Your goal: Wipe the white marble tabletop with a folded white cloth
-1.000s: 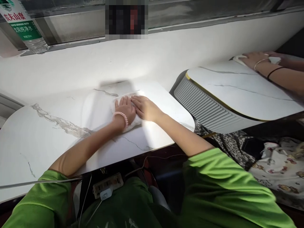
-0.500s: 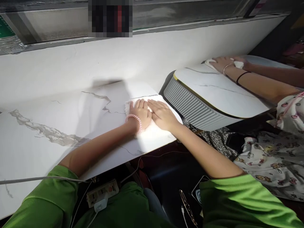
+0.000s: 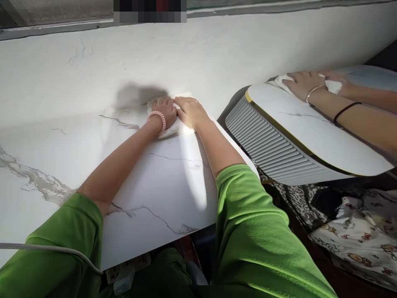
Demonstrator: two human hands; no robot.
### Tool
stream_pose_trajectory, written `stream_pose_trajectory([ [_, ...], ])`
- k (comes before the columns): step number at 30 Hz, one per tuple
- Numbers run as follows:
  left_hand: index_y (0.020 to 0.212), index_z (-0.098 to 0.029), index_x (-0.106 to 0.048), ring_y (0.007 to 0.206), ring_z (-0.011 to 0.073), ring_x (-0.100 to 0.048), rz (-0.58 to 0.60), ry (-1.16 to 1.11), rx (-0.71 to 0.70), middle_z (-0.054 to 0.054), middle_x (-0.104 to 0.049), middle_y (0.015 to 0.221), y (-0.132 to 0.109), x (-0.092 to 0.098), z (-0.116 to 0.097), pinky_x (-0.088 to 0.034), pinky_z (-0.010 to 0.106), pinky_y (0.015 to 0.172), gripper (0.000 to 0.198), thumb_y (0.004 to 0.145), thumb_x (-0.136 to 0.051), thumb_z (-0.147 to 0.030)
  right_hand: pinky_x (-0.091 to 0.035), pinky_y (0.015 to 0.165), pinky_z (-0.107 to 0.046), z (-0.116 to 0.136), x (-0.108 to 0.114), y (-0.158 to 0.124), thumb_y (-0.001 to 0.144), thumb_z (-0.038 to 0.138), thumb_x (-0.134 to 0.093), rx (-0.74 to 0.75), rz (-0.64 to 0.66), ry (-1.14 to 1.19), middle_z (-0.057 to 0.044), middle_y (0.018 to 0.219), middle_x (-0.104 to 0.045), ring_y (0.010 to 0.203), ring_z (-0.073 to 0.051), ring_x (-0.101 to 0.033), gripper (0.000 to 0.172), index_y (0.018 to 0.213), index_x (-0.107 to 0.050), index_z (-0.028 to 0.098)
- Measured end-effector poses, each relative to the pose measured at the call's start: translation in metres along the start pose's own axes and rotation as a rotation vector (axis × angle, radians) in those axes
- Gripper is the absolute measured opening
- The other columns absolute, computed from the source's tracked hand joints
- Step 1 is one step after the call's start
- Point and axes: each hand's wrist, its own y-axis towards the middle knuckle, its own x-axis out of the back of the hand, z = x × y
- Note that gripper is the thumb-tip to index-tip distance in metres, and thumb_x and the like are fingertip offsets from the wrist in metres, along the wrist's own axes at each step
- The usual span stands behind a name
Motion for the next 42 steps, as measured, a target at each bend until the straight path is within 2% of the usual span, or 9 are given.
stream_pose_trajectory([
  [5,0.149,-0.011,-0.035,0.148,0.0226,-0.023,-0.033,-0.035,0.005,0.009,-0.032,0.159,0.002,-0.005,0.004,-0.011,0.047,0.122,0.055,0.096,-0.024,-0.018,-0.034,0.114,-0.049,0.001,0.000,0.000,0.099,0.032,-0.026,0.011,0.031,-0.015,-0.007,0.146,-0.051,0.136,-0.030,-0.044,0.050,0.140,-0.049,0.017],
  [10,0.149,-0.010,-0.035,0.149,0.0241,-0.021,-0.032,-0.034,-0.013,0.010,-0.031,0.159,-0.029,-0.004,0.004,-0.009,0.049,0.122,0.055,0.096,-0.024,-0.020,-0.031,0.115,-0.052,0.023,0.002,-0.023,0.094,0.027,-0.032,0.015,0.022,-0.017,-0.011,0.150,-0.047,0.139,-0.032,-0.041,0.053,0.143,-0.046,0.012],
  [14,0.150,-0.006,-0.031,0.149,0.0263,-0.020,-0.008,-0.003,-0.022,0.012,-0.028,0.160,-0.084,0.000,0.001,-0.008,0.050,0.122,0.055,0.098,-0.023,-0.022,-0.032,0.114,-0.056,0.061,0.009,-0.058,0.092,0.026,-0.035,0.062,0.017,0.009,-0.010,0.149,-0.048,0.139,-0.033,-0.041,0.055,0.145,-0.045,0.015],
  [18,0.151,-0.002,-0.028,0.149,0.0281,-0.020,0.002,0.006,-0.019,0.013,-0.026,0.160,-0.155,0.004,-0.007,-0.009,0.049,0.123,0.056,0.100,-0.023,-0.025,-0.030,0.117,-0.052,0.109,0.019,-0.107,0.093,0.027,-0.031,0.098,0.012,0.003,-0.015,0.148,-0.049,0.139,-0.032,-0.041,0.055,0.143,-0.046,0.008],
  [22,0.151,-0.001,-0.027,0.149,0.0288,-0.019,0.022,0.044,-0.025,0.015,-0.025,0.160,-0.224,0.006,-0.013,-0.009,0.052,0.122,0.059,0.099,-0.026,-0.027,-0.031,0.115,-0.056,0.157,0.031,-0.155,0.094,0.028,-0.031,0.146,0.025,0.013,-0.013,0.147,-0.049,0.139,-0.032,-0.041,0.056,0.147,-0.042,0.012],
  [27,0.151,-0.004,-0.029,0.149,0.0272,-0.019,0.000,0.073,-0.055,0.015,-0.026,0.160,-0.273,0.006,-0.012,-0.008,0.050,0.122,0.059,0.098,-0.028,-0.030,-0.034,0.114,-0.056,0.194,0.039,-0.188,0.093,0.027,-0.032,0.173,0.022,0.011,-0.015,0.146,-0.051,0.138,-0.032,-0.043,0.059,0.149,-0.038,0.012],
  [30,0.150,-0.002,-0.030,0.149,0.0275,-0.020,0.023,0.065,-0.047,0.017,-0.027,0.159,-0.276,0.008,-0.008,-0.009,0.051,0.122,0.060,0.097,-0.029,-0.029,-0.036,0.113,-0.054,0.198,0.036,-0.187,0.091,0.026,-0.033,0.186,0.008,0.028,-0.015,0.144,-0.053,0.137,-0.031,-0.045,0.058,0.147,-0.042,0.012],
  [34,0.149,-0.004,-0.033,0.149,0.0266,-0.020,0.046,0.044,-0.003,0.016,-0.029,0.158,-0.256,0.014,0.001,-0.009,0.051,0.122,0.058,0.096,-0.030,-0.026,-0.036,0.112,-0.054,0.192,0.027,-0.167,0.089,0.024,-0.035,0.174,-0.005,0.047,-0.012,0.143,-0.054,0.136,-0.031,-0.046,0.058,0.144,-0.046,0.014],
  [42,0.147,-0.004,-0.034,0.148,0.0255,-0.022,-0.002,0.048,0.067,0.016,-0.029,0.159,-0.170,0.023,0.054,-0.012,0.052,0.121,0.054,0.095,-0.028,-0.019,-0.035,0.112,-0.049,0.168,-0.004,-0.064,0.088,0.020,-0.033,0.139,-0.005,0.074,-0.013,0.141,-0.056,0.133,-0.029,-0.048,0.053,0.136,-0.054,0.012],
])
